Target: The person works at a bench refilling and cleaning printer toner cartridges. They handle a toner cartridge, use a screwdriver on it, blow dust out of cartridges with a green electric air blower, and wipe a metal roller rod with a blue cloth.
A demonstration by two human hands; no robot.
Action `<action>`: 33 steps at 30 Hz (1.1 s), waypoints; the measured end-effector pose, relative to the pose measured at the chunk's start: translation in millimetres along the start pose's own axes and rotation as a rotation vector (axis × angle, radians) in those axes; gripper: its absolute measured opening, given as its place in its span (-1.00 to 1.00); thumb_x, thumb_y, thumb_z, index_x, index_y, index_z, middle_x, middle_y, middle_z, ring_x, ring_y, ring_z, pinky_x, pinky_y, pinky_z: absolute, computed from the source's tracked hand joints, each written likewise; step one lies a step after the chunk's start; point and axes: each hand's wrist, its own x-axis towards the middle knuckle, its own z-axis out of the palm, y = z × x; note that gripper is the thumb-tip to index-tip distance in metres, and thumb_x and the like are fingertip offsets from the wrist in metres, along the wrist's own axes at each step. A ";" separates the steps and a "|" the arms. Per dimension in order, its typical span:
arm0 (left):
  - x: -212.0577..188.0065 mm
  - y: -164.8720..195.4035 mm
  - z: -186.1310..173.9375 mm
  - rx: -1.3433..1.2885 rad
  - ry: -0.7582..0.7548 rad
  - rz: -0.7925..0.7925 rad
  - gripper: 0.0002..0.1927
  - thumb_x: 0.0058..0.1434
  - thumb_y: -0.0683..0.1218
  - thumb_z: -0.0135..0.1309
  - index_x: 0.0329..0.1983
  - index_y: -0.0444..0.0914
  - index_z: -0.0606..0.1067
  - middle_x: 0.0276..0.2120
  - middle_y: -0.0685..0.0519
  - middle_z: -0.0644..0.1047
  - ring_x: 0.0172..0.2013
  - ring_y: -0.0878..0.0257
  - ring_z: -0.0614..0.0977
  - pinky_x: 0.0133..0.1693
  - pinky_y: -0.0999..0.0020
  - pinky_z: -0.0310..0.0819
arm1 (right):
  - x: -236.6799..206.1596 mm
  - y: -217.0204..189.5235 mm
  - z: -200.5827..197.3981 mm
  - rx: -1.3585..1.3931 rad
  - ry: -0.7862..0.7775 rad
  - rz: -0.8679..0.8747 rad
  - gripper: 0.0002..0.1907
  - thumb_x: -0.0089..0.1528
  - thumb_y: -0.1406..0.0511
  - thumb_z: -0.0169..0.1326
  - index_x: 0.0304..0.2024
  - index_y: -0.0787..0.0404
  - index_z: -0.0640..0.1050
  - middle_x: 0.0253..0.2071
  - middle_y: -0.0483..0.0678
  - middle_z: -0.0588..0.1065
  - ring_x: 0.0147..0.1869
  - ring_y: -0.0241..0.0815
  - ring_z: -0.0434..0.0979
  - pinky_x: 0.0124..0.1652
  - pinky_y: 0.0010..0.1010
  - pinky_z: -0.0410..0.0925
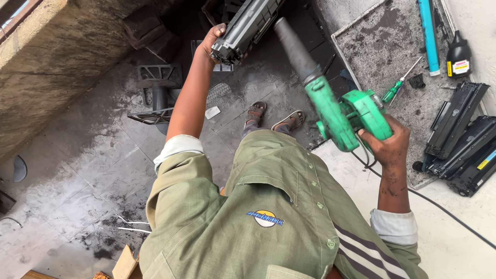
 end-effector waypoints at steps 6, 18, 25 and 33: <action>-4.7 1.0 -14.6 -0.057 0.211 -0.037 -0.18 -0.25 -0.03 0.19 0.14 -0.50 0.46 -0.19 -0.36 0.65 -0.27 -0.25 0.70 -0.13 -0.10 0.65 | 7.2 3.4 3.3 0.089 0.027 0.030 -0.64 0.12 0.34 0.31 -0.03 0.34 0.62 -0.19 0.03 0.61 -0.15 -0.22 0.60 -0.10 -0.38 0.44; 13.4 5.3 30.2 0.953 0.490 0.405 0.34 -0.12 -0.36 0.26 0.55 -0.09 -0.36 0.03 -0.15 0.55 -0.40 0.15 0.77 -0.37 0.25 0.76 | -10.8 -14.9 -5.4 0.022 -0.146 -0.150 -0.59 0.01 0.36 0.32 -0.07 0.33 0.62 -0.17 0.10 0.60 -0.14 -0.08 0.64 -0.07 -0.31 0.44; 40.3 -0.7 18.5 1.404 0.874 0.486 0.18 -0.37 -0.26 0.43 0.38 -0.27 0.10 -0.34 -0.14 0.69 -0.32 0.01 0.79 -0.29 0.25 0.74 | -7.6 -35.5 14.8 0.008 -0.144 -0.159 -0.53 -0.01 0.34 0.33 -0.04 0.35 0.62 -0.19 0.10 0.60 -0.14 -0.06 0.65 -0.09 -0.31 0.45; 30.3 1.1 21.6 1.550 0.898 0.306 0.13 -0.34 -0.24 0.38 0.41 -0.11 0.23 -0.31 -0.21 0.69 -0.22 -0.08 0.77 -0.14 0.14 0.68 | -1.3 -38.0 16.8 0.032 -0.065 -0.112 -0.61 0.04 0.36 0.30 -0.07 0.34 0.61 -0.18 0.06 0.59 -0.13 -0.08 0.65 -0.08 -0.32 0.45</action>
